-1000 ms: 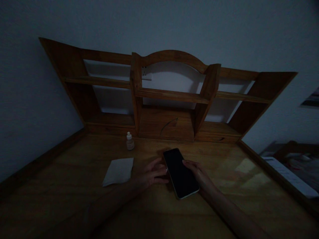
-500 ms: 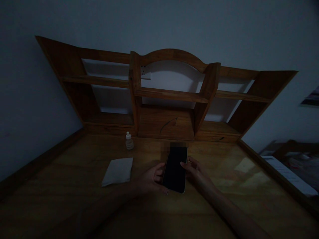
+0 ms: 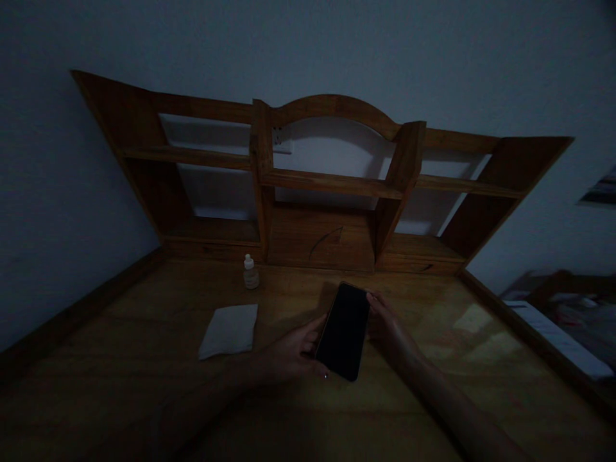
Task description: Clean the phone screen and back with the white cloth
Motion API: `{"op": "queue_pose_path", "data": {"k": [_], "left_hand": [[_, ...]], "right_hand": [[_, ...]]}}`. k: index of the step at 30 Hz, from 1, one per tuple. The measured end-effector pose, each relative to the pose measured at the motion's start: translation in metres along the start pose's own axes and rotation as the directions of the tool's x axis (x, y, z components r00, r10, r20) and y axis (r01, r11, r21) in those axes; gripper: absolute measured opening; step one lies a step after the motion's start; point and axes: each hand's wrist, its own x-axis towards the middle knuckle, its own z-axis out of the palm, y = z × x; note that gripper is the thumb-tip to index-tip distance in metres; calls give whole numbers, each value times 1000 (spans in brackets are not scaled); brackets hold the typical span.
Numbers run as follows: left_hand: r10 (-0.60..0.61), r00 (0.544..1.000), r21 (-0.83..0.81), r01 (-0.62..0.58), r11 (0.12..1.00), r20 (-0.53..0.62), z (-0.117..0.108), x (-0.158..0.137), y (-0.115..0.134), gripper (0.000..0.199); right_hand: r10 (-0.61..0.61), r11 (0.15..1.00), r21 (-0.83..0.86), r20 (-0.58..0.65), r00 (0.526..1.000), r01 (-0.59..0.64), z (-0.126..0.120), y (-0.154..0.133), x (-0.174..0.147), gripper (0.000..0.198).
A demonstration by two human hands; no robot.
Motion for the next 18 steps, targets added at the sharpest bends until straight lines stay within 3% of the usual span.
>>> {"op": "queue_pose_path", "data": {"k": [5,8,12,18], "left_hand": [[113,994,12,-113,994,-3,5,-4,5,87],[158,985,48,-155,987,-66,4,-2,3,73],[101,985,9,-101,995,-143,4,0,3,72],[86,989,-29,-90,996,-119,7,-1,5,71]], "right_hand": [[-53,999,-8,-57,997,52,-14,5,8,31],[-82,997,-7,-88,993,81,-18,8,11,33],[-127,991,24,-117,985,131,-20,7,14,27],[-139,988,46,-100,985,145,-21,3,13,23]]}}
